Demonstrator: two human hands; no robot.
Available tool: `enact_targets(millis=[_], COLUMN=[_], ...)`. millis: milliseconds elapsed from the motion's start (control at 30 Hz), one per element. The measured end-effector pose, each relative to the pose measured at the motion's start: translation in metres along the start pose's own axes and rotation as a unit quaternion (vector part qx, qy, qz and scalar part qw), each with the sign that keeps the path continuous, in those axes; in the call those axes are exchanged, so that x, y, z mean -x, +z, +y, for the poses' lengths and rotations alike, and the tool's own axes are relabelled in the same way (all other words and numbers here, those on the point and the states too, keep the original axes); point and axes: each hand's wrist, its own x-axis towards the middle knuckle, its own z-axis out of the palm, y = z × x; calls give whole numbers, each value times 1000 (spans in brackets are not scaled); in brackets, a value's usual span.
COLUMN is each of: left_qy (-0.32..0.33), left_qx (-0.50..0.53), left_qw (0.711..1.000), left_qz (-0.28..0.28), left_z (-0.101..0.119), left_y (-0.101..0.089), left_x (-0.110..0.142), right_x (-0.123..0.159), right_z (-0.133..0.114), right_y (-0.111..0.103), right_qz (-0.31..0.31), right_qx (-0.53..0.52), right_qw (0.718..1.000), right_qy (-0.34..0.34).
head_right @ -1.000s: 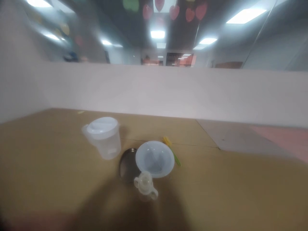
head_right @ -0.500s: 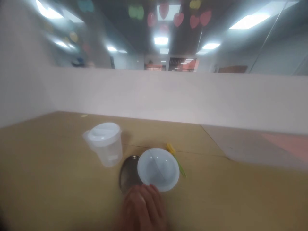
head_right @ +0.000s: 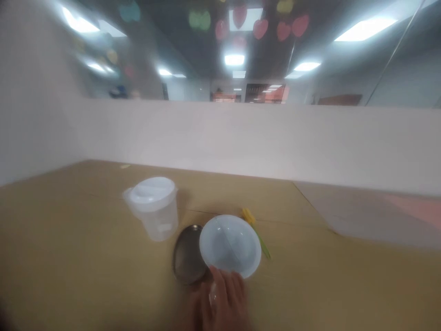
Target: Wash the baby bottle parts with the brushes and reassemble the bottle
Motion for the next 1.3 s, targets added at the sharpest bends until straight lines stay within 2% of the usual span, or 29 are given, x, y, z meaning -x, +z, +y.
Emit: enact_targets(millis=[100, 167, 300, 400, 467, 633, 800, 900, 1133, 1300], left_qy=[-38, -54, -62, -77, -86, -122, -100, -86, -78, -80], left_qx=[56, 87, 186, 272, 279, 277, 237, 229, 253, 236], left_qw=[998, 994, 980, 959, 956, 953, 966, 969, 964, 967], left_qz=[17, 28, 26, 17, 11, -26, -33, -30, -40, -47], left_z=[13, 21, 29, 31, 32, 27, 14, 12, 18, 34], left_y=[-2, -3, 1, 6, 7, 6, 9, 9, 10, 8], left_x=[2, 1, -7, -12, -12, -10, -8, -6, -5, -9], right_x=[4, 6, 9, 12, 13, 7, 2, 2, -2, -3], right_z=[-3, -10, -26, -30, -31, -31, -31, -30, -30, -32], right_y=[3, 4, 5, 4, 3, 0, 0, -1, -4, -3], right_qz=[2, 8, 15, -2, -6, 25, 43, 33, 26, 38], right_qx=[-6, -10, -49, -82, -96, -170, -200, -217, -212, -193], right_qw=[999, 996, 971, 950, 941, 947, 947, 944, 946, 951], right_qy=[34, 93, 233, 303, 324, 270, 247, 245, 243, 237])
